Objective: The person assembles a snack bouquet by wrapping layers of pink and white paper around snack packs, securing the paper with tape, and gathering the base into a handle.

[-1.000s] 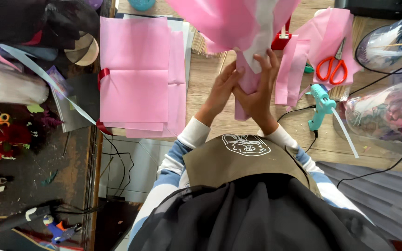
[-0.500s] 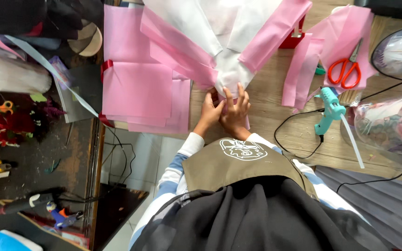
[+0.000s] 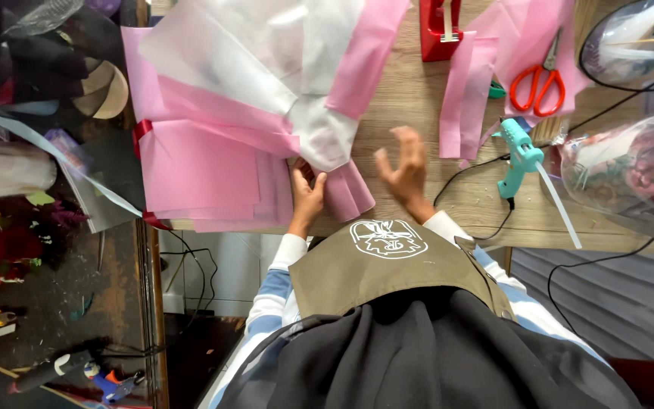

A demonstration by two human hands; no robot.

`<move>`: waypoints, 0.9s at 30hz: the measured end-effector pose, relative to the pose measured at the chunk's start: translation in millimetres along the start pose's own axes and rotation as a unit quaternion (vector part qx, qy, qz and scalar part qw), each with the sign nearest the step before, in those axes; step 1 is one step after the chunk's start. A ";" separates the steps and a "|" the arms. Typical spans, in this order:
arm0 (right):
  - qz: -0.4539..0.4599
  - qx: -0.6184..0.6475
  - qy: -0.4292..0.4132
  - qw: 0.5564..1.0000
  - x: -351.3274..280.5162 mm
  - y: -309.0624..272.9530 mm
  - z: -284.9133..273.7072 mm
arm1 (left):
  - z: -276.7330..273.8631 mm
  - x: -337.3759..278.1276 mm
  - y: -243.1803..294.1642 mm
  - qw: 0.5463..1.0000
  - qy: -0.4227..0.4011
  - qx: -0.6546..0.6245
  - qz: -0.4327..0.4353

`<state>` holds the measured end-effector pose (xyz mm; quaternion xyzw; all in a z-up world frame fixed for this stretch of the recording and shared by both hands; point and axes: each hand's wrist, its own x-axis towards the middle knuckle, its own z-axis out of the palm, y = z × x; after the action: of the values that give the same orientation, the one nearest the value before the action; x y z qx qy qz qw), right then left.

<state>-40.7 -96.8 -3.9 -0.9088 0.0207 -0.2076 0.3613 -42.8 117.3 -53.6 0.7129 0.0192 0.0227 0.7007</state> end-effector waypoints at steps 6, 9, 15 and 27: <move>0.068 -0.255 0.020 0.964 52.1 91.8 -31.4 | 3.7 -2.0 11.4 0.991 0.019 0.127 -0.033; 0.084 -0.358 -0.019 0.930 70.6 96.6 -28.1 | 0.5 -3.9 16.7 0.977 0.032 0.195 -0.082; 0.124 -0.321 -0.114 0.932 78.8 115.5 -34.5 | 11.5 -11.1 24.7 0.914 0.058 0.385 0.115; 0.137 0.392 -0.001 0.910 83.7 48.3 -75.3 | 45.8 -15.1 39.9 0.888 -0.028 0.411 0.206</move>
<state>11.6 -197.0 43.4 -0.6827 0.0619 -0.1462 0.7133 -55.3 70.0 -14.6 0.9251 -0.1405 0.1366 0.3252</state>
